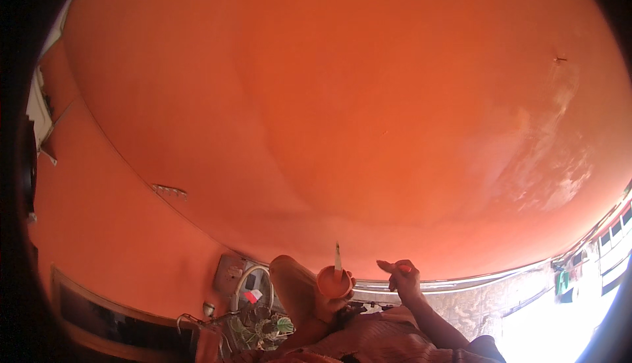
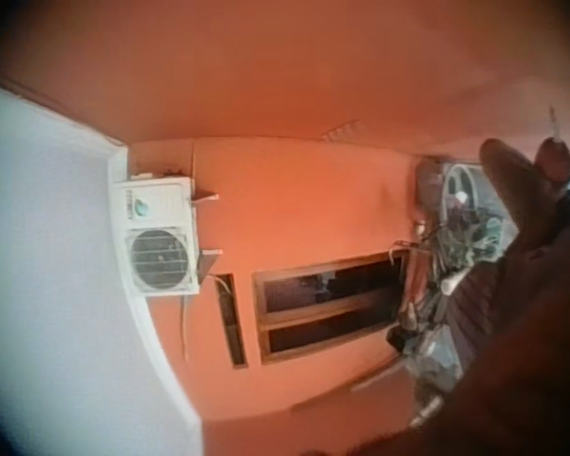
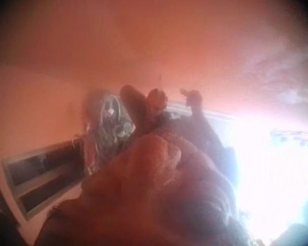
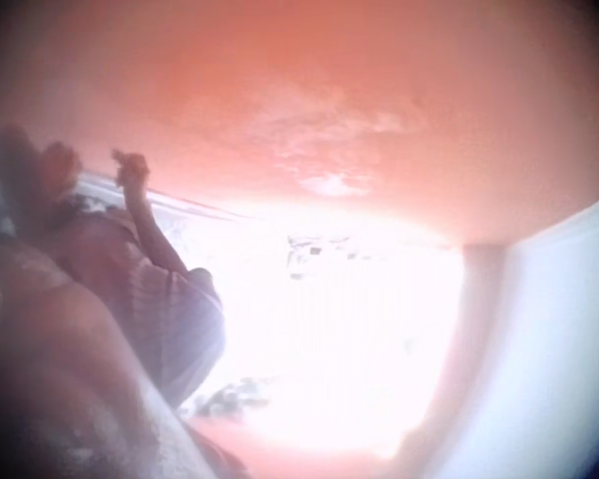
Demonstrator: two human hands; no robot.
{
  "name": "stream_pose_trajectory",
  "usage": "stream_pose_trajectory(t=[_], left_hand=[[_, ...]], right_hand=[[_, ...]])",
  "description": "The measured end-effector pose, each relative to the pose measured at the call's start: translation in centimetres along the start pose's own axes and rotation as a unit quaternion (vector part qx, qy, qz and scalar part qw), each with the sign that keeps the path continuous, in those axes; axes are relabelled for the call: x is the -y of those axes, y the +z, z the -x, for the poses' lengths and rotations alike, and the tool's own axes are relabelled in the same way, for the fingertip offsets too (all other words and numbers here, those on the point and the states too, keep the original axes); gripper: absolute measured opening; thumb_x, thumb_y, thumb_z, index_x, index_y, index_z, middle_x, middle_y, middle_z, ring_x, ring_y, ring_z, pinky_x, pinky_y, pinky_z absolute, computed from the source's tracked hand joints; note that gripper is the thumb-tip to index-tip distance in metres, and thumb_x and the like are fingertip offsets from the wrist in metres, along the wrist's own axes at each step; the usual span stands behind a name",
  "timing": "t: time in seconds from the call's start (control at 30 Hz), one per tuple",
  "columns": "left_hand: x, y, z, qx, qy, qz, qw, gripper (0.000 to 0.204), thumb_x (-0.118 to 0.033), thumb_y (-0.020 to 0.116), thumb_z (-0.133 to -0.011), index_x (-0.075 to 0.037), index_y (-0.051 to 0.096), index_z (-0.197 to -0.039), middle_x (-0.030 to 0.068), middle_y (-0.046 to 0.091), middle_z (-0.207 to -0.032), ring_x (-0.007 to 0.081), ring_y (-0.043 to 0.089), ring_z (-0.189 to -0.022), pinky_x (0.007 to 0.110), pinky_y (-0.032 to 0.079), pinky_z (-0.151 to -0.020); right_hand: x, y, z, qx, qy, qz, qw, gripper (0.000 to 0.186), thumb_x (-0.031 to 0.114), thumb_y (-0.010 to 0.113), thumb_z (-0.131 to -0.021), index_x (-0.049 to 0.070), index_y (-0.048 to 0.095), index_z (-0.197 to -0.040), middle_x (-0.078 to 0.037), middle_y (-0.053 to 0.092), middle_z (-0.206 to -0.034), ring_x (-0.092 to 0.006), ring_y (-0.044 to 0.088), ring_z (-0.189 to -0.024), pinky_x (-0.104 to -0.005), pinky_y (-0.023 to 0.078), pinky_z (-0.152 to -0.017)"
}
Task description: The person paints a ceiling with orange paint using a brush and a small container. They repeatedly dip the brush into the container and apply paint to the ceiling surface in broad strokes.
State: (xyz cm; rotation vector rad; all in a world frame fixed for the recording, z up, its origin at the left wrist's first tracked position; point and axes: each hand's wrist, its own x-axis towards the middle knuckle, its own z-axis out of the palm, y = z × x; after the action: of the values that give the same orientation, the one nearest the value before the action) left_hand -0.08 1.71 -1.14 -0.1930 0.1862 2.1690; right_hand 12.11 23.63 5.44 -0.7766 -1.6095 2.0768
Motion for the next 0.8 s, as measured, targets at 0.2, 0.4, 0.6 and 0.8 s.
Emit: stream_pose_trajectory(t=[0.2, 0.4, 0.6, 0.8], left_hand=[[0.8, 0.7, 0.2, -0.041, 0.024, -0.01, 0.999, 0.056, -0.053, 0.048, -0.101, -0.006, 0.061, -0.129, 0.0173, 0.068, -0.117, 0.038, 0.069, -0.097, 0.049, 0.058, -0.071], [1.3, 0.6, -0.1, -0.018, 0.026, 0.018, 0.999, 0.056, -0.054, 0.048, -0.101, -0.008, 0.061, -0.13, 0.0154, 0.069, -0.117, 0.0363, 0.069, -0.097, 0.05, 0.058, -0.07], [1.7, 0.5, -0.1, -0.03, 0.058, -0.001, 0.998, 0.05, -0.05, 0.046, -0.103, -0.012, 0.061, -0.132, 0.0117, 0.071, -0.115, 0.0343, 0.071, -0.095, 0.051, 0.061, -0.068], [1.9, 0.8, -0.4, 0.008, 0.064, -0.004, 0.998, 0.049, -0.047, 0.045, -0.106, -0.009, 0.06, -0.132, 0.0136, 0.07, -0.115, 0.0344, 0.071, -0.092, 0.051, 0.061, -0.066]], right_hand=[[-3.4, -0.9, -1.2, -0.009, -0.084, 0.229, 0.97, 0.045, 0.042, 0.07, -0.098, 0.002, 0.073, -0.12, -0.016, 0.078, -0.099, -0.0203, 0.072, -0.077, -0.0344, 0.056, -0.071], [-3.9, -2.7, -1.9, -0.093, -0.008, 0.317, 0.944, 0.05, 0.048, 0.066, -0.098, 0.001, 0.073, -0.114, -0.019, 0.076, -0.093, -0.0311, 0.076, -0.091, -0.0422, 0.058, -0.081], [-2.4, -5.1, -2.4, -0.11, 0.036, -0.02, 0.993, 0.045, 0.044, 0.065, -0.101, -0.001, 0.065, -0.109, -0.014, 0.072, -0.089, -0.0237, 0.073, -0.077, -0.0342, 0.058, -0.067], [2.1, -4.6, -2.2, -0.107, 0.074, -0.181, 0.975, 0.016, 0.02, 0.072, -0.098, 0.008, 0.066, -0.106, -0.007, 0.069, -0.084, -0.0205, 0.069, -0.072, -0.0306, 0.054, -0.06]])
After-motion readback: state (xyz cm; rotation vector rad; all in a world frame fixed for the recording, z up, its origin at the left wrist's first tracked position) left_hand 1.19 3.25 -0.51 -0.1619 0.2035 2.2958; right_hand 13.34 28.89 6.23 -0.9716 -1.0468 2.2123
